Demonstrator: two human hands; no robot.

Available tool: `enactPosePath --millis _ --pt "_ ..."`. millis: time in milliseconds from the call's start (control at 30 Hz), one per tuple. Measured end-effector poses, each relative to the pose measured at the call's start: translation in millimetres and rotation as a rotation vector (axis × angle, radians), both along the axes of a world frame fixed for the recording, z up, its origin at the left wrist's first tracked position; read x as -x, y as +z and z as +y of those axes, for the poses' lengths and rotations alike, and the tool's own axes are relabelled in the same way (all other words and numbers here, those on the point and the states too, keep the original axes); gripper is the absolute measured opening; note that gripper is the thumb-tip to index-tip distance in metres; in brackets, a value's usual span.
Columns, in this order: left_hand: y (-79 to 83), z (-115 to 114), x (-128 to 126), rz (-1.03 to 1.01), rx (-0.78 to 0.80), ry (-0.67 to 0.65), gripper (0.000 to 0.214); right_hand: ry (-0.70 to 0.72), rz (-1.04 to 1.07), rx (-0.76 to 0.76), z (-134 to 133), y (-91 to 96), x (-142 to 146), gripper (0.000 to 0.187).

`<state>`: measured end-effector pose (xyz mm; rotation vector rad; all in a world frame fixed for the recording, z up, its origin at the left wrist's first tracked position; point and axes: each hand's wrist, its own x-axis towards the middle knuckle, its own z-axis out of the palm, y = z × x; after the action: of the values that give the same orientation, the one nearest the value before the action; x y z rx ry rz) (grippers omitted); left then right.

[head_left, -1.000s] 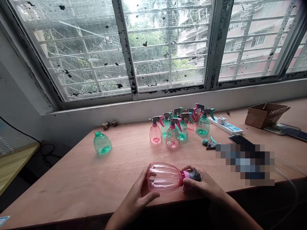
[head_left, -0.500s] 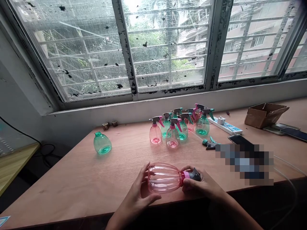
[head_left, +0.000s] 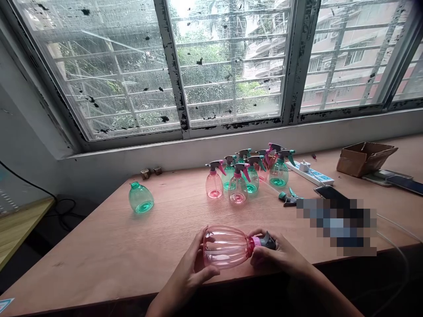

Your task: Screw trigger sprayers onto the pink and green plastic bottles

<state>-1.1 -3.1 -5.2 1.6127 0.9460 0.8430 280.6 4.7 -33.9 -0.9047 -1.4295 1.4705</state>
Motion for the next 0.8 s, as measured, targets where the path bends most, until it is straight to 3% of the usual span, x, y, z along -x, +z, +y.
enactPosePath --millis 300,600,800 --pt "-8.3 5 5 0.105 -0.165 0.089 0.087 -0.01 0.014 0.006 1 2.0 -1 0.045" --pt "-10.7 6 2 -0.145 -0.039 -0.049 0.106 -0.037 0.014 0.04 0 3.1 -2 0.051" --pt "-6.1 0 0 -0.019 -0.138 0.036 0.081 0.018 0.33 0.066 1 -8.0 -12 0.071"
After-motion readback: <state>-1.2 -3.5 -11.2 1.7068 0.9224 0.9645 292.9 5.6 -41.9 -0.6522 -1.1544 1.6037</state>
